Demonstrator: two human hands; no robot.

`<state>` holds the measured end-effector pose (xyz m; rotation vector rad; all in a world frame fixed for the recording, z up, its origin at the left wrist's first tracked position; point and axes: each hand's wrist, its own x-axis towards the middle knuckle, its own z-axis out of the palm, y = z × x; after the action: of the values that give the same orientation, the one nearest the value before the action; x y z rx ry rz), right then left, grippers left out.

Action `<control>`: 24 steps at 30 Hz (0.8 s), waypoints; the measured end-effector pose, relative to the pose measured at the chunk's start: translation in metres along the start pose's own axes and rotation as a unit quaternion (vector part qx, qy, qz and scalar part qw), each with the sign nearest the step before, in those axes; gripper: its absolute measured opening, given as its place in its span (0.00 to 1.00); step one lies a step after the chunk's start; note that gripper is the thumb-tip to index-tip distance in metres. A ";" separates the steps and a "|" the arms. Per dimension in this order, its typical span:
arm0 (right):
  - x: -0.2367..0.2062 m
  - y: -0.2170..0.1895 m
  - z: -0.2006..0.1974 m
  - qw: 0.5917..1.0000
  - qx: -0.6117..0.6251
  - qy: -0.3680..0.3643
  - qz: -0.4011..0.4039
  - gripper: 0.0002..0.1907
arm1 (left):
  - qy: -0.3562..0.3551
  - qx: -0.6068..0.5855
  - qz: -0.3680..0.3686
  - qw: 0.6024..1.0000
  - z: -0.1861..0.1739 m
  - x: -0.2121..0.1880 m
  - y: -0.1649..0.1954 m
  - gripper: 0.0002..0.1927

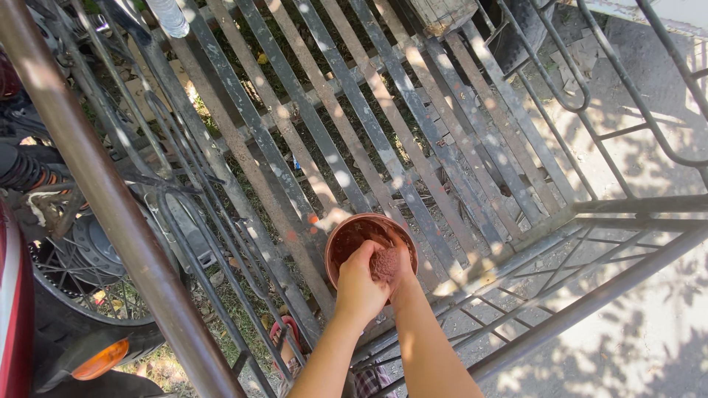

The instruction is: The person wipes the red-stained slatted top and rails of a wooden table with a brown cloth, working around the frame and edges. They then carry the cloth to a metal rack and wring and knead it in a bowl.

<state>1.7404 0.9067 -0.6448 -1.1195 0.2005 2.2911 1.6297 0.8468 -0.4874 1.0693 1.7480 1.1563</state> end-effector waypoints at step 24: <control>-0.108 0.000 0.084 0.933 -0.250 0.063 -0.249 0.13 | 0.088 -0.184 -0.416 0.886 -0.008 0.037 -0.011 0.31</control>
<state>1.7356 0.8915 -0.5091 -1.3737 -0.5921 1.8484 1.6068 0.8756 -0.5003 -0.0584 1.7375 0.9607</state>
